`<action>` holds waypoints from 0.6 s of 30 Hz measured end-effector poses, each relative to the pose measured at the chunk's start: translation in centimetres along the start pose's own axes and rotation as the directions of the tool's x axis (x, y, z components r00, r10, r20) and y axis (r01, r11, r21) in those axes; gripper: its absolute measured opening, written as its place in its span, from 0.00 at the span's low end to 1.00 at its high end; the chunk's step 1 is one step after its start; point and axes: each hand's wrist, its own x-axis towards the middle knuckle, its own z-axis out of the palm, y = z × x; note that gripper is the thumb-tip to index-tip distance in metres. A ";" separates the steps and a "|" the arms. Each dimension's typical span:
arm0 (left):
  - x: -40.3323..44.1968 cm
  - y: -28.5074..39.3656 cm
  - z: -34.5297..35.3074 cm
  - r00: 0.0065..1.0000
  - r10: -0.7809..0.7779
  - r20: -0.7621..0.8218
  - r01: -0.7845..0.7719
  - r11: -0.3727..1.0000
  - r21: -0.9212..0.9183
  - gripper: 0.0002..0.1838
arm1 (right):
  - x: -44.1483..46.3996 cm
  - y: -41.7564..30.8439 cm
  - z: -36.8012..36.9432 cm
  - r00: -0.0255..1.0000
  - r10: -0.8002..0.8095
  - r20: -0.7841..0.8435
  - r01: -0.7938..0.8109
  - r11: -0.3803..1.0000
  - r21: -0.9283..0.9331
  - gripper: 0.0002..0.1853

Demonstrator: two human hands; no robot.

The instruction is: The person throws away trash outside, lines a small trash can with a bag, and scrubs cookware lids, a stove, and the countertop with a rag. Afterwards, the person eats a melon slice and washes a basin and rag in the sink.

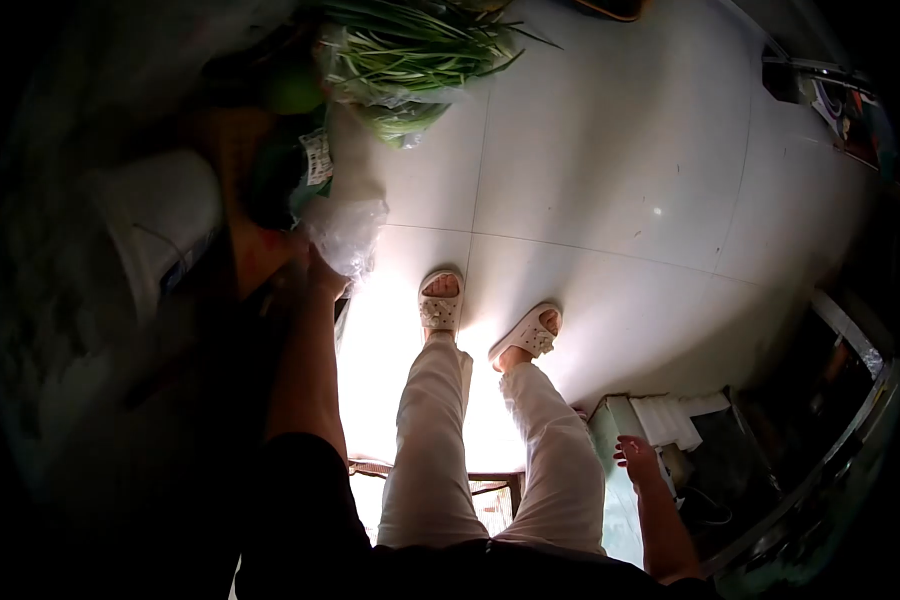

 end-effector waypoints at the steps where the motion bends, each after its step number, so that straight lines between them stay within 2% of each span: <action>1: 0.8 -0.7 0.5 0.982 -0.033 0.184 0.008 0.991 0.136 0.29 | 0.3 -0.4 0.1 0.999 -0.042 0.018 0.042 0.999 -0.012 0.12; 2: 0.9 -1.4 0.9 0.929 -0.095 0.357 -0.006 0.963 0.271 0.23 | 0.1 -0.8 0.1 0.996 -0.079 0.039 0.080 0.996 -0.026 0.13; 3: 0.3 -2.0 1.6 0.925 -0.103 0.365 -0.002 0.961 0.277 0.23 | -0.1 -1.3 0.3 0.997 -0.067 0.042 0.068 0.997 -0.029 0.13; 5: -0.8 -2.7 2.5 0.970 0.050 0.237 -0.131 0.930 0.343 0.15 | -0.3 -3.3 1.4 0.996 -0.085 0.038 0.084 0.996 0.021 0.13; 6: -1.8 -3.3 2.0 0.979 0.099 0.178 -0.138 0.965 0.222 0.10 | -1.1 -4.8 2.0 0.995 -0.090 0.045 0.089 0.996 0.031 0.13; 7: -2.5 -5.1 2.2 0.984 0.128 0.123 -0.143 0.983 0.118 0.10 | -2.3 -6.5 2.7 0.990 -0.119 0.071 0.116 0.992 0.046 0.13; 9: -4.0 -5.8 0.8 0.973 0.207 0.100 -0.220 0.965 0.143 0.11 | -3.6 -7.7 3.6 0.974 -0.202 0.098 0.186 0.971 0.150 0.12; 10: -5.1 -4.2 -0.6 0.958 0.249 0.146 -0.281 0.921 0.272 0.12 | -4.3 -8.1 4.0 0.972 -0.215 0.097 0.198 0.967 0.161 0.12; 11: -5.8 -2.4 -1.5 0.967 0.156 0.203 -0.226 0.893 0.389 0.14 | -4.9 -8.7 4.2 0.961 -0.249 0.124 0.226 0.959 0.170 0.12; 15: -1.9 -5.3 2.6 0.966 0.254 0.042 -0.245 0.855 0.457 0.14 | -5.1 -9.9 4.4 0.959 -0.259 0.113 0.242 0.959 0.146 0.12; 18: 1.3 -4.4 3.6 0.982 0.148 0.118 -0.170 0.964 0.203 0.14 | -3.2 -8.3 4.3 0.977 -0.202 0.062 0.190 0.969 0.156 0.12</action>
